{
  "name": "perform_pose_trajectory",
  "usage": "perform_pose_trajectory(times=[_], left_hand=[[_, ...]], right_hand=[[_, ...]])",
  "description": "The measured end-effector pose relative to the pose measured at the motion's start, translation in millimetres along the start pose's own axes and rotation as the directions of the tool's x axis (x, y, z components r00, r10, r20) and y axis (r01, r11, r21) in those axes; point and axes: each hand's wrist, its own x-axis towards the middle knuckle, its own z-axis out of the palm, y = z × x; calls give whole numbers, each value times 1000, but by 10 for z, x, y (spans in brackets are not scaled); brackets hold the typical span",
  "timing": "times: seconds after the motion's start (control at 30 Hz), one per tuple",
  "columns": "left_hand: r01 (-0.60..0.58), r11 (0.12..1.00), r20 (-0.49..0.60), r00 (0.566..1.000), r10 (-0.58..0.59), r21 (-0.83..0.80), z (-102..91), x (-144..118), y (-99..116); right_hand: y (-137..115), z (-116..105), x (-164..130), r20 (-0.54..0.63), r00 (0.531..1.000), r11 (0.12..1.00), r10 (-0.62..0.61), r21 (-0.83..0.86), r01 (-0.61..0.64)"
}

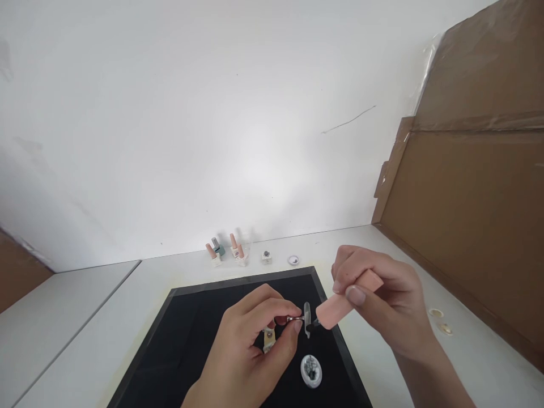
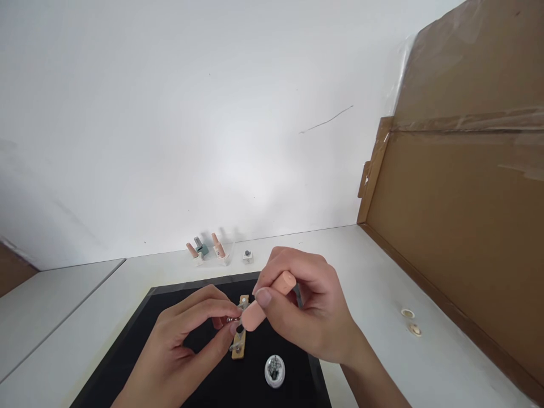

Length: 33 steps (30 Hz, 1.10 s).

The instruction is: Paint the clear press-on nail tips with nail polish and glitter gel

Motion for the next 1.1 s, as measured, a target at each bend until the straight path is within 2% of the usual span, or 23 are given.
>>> perform_pose_trajectory(times=[0.6, 1.1], left_hand=[[-15, 999, 15, 1000, 15, 29, 19, 28, 17], [-9, 1000, 12, 1000, 9, 25, 27, 10, 18]], right_hand=[[-14, -13, 15, 72, 997, 1000, 2, -9, -1], [-16, -17, 17, 73, 997, 1000, -4, -29, 6]])
